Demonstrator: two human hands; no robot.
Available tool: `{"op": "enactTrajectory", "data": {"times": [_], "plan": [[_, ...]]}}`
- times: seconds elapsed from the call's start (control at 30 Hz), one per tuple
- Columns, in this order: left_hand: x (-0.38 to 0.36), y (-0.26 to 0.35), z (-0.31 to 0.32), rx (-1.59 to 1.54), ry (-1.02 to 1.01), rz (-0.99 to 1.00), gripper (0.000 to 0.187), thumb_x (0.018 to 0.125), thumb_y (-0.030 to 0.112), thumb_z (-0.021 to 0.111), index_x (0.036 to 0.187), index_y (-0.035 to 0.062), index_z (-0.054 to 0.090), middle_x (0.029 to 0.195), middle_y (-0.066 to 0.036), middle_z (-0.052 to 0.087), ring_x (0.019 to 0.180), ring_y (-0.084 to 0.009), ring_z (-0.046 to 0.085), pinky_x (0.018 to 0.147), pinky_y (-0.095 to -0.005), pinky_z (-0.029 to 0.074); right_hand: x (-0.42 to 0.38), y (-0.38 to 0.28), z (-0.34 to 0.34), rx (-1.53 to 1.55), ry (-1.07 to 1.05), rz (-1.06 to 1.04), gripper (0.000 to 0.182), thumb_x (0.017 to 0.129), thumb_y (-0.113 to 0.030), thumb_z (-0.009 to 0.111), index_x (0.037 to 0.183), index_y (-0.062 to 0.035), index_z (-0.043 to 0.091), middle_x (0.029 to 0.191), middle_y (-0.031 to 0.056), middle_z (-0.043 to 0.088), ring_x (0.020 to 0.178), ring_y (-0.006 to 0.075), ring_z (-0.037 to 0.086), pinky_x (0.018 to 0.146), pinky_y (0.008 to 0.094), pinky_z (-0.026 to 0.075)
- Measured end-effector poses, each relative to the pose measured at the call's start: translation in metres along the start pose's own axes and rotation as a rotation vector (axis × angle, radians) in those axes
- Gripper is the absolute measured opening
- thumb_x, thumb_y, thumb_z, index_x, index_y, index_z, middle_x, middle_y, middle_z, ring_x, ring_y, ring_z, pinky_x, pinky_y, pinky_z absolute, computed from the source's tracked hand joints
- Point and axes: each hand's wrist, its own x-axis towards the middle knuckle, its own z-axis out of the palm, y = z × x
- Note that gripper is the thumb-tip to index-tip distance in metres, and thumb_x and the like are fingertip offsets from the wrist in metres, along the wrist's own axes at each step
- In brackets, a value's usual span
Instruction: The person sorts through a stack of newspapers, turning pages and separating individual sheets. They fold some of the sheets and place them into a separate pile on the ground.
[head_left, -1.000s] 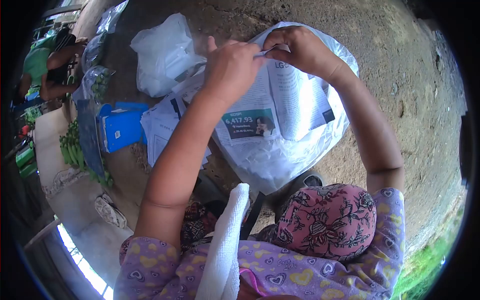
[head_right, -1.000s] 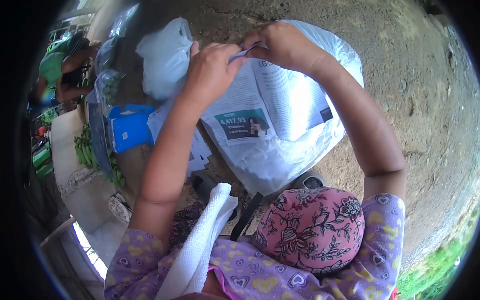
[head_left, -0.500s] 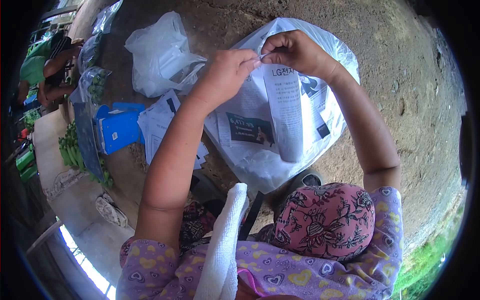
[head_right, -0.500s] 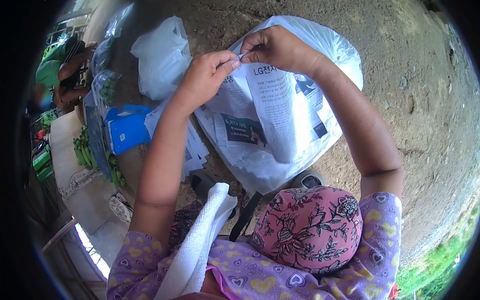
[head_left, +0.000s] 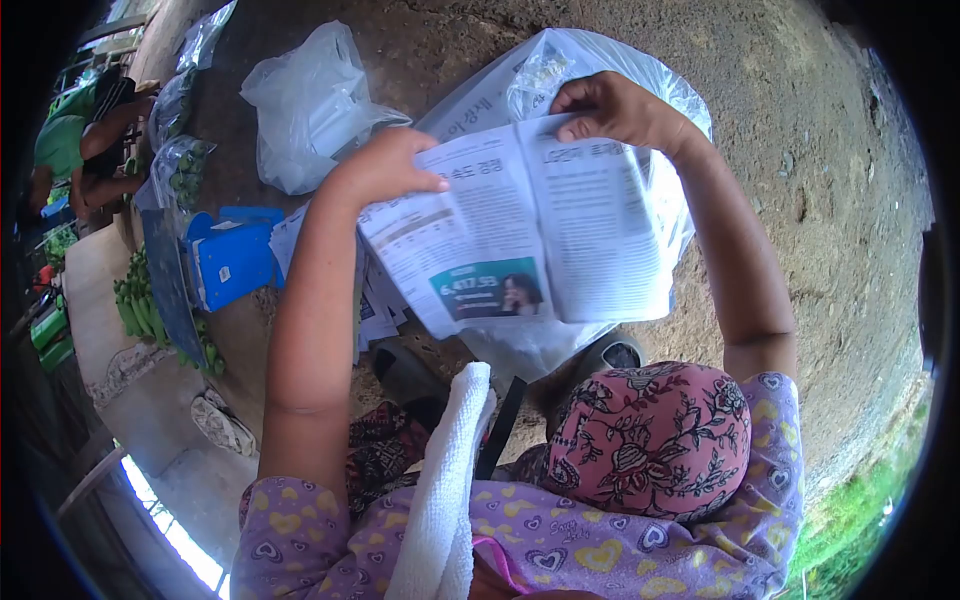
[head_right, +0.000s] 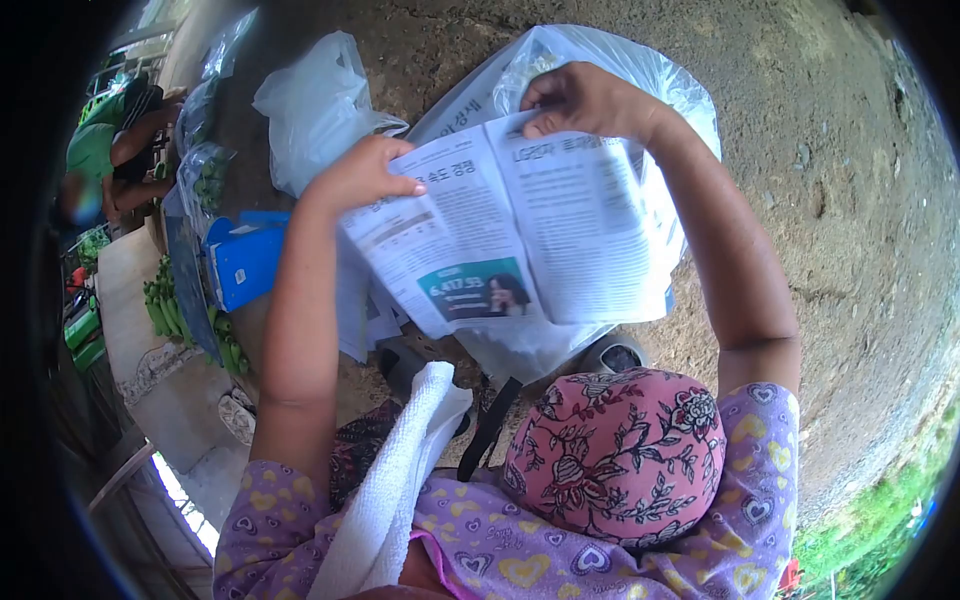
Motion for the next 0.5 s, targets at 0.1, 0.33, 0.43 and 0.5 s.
{"op": "enactTrajectory", "data": {"times": [0.1,0.33,0.43,0.5], "plan": [[-0.006,-0.028,-0.003,0.014,-0.002,-0.069,0.034,0.072,0.021,0.074,0.096,-0.0015,0.067,0.085,-0.015,0.069,0.077,-0.0209,0.065,0.072,-0.0331,0.049,-0.011,0.015,-0.016,-0.231,-0.105,0.159,0.045,0.069,-0.041,0.079,0.088,-0.0013,0.068,0.075,0.0075,0.067,0.071,0.0195,0.063,0.07,0.0334,0.049],[-0.008,-0.08,0.018,-0.049,0.056,-0.088,0.037,0.077,0.025,0.071,0.101,-0.0021,0.066,0.087,-0.016,0.068,0.08,-0.0205,0.065,0.074,-0.032,0.048,-0.024,0.055,-0.005,-0.155,0.013,0.333,0.028,0.074,-0.026,0.075,0.085,-0.001,0.069,0.071,0.0076,0.065,0.065,0.0178,0.059,0.066,0.0335,0.046],[-0.006,-0.09,0.028,-0.111,0.081,-0.069,0.04,0.078,0.027,0.072,0.104,-0.0026,0.065,0.09,-0.017,0.068,0.083,-0.0206,0.064,0.075,-0.0315,0.048,-0.024,0.066,0.001,-0.152,0.046,0.342,0.03,0.074,-0.027,0.075,0.087,-0.0007,0.069,0.072,0.0075,0.065,0.067,0.0174,0.06,0.066,0.0324,0.047],[-0.003,-0.097,0.032,-0.126,0.081,-0.064,0.041,0.078,0.028,0.072,0.105,-0.0027,0.065,0.091,-0.017,0.068,0.083,-0.0201,0.064,0.075,-0.0311,0.048,-0.026,0.07,0.004,-0.146,0.054,0.35,0.032,0.074,-0.028,0.076,0.088,-0.0004,0.069,0.072,0.0078,0.066,0.067,0.0175,0.06,0.066,0.0323,0.047]]}}
